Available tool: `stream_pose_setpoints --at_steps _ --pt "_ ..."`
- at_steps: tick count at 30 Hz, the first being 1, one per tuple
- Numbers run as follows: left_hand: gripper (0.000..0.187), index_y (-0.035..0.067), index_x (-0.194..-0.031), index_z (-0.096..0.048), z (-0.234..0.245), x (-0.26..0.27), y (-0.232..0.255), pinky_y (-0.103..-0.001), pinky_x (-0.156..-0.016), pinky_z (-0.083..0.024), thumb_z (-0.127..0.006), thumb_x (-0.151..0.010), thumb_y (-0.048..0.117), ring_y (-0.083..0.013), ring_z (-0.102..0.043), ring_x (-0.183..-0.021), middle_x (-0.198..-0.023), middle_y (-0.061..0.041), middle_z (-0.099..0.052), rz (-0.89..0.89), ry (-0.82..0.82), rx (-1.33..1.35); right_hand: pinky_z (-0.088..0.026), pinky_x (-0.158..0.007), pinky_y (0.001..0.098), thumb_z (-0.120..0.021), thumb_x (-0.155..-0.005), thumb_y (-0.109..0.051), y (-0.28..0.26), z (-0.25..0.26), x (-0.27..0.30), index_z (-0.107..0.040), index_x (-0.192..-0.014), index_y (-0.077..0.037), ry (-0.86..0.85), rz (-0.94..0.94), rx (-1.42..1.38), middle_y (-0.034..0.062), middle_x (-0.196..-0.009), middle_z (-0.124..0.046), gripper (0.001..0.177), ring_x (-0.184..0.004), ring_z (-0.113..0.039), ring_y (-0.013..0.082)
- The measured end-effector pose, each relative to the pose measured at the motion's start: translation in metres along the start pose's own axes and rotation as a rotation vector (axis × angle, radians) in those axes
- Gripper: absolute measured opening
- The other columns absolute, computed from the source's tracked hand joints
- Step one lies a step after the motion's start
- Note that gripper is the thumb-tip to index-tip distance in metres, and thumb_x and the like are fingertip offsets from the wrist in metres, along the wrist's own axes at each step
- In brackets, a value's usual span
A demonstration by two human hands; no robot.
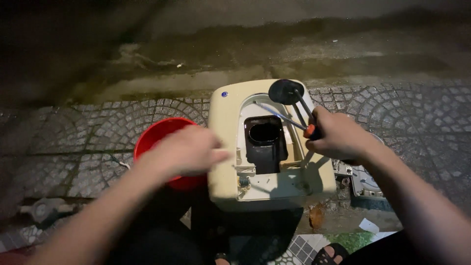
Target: Disassembling a water heater to access, remove, and clean the heating element using a screwdriver and wrench.
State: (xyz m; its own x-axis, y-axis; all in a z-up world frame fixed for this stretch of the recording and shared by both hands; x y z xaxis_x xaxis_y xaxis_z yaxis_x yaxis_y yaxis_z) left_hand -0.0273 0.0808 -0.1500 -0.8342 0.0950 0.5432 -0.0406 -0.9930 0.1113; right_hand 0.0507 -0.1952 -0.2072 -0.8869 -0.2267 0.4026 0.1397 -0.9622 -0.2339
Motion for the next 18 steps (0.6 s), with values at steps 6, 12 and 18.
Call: stream_pose_setpoints --at_steps 6,12,18 --pt "0.070 0.004 -0.128 -0.064 0.007 -0.001 0.112 -0.060 -0.113 -0.039 -0.028 -0.097 0.054 -0.0493 -0.051 -0.133 -0.132 -0.027 -0.065 -0.431 0.042 0.553 -0.050 -0.096 0.0623 -0.081 -0.075 -0.037 -0.018 0.003 0.030 -0.048 -0.121 -0.007 0.087 0.071 -0.106 0.0317 -0.103 -0.071 0.064 -0.110 -0.067 0.0523" --pt "0.056 0.009 -0.087 -0.071 -0.005 -0.026 0.125 -0.043 -0.087 -0.055 -0.039 -0.098 0.054 -0.0322 -0.077 -0.093 -0.070 -0.008 -0.075 -0.311 0.235 0.865 -0.053 -0.089 0.0590 -0.081 -0.076 -0.029 -0.011 0.002 0.051 -0.044 -0.119 -0.008 0.106 0.050 -0.222 0.0285 -0.099 -0.072 0.060 -0.104 -0.069 0.0522" --pt "0.054 0.017 -0.099 -0.077 0.006 -0.047 0.116 -0.048 -0.099 -0.052 -0.034 -0.100 0.048 -0.0351 -0.072 -0.102 -0.087 -0.014 -0.077 -0.388 0.417 0.932 -0.051 -0.093 0.0597 -0.073 -0.081 -0.056 -0.023 0.021 0.079 -0.045 -0.116 -0.003 0.087 0.066 -0.352 0.0303 -0.095 -0.075 0.070 -0.102 -0.071 0.0522"
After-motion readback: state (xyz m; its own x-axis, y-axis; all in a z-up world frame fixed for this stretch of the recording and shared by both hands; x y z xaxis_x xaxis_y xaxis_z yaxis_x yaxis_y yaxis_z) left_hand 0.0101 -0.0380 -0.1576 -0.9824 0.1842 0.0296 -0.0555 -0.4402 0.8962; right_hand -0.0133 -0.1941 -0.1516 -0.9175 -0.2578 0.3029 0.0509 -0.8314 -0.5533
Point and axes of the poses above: each hand's wrist, its own x-axis away from the middle knuckle, its own z-axis out of the back of the hand, y = z × x, the point moved 6 cm from there along -x, towards the middle knuckle
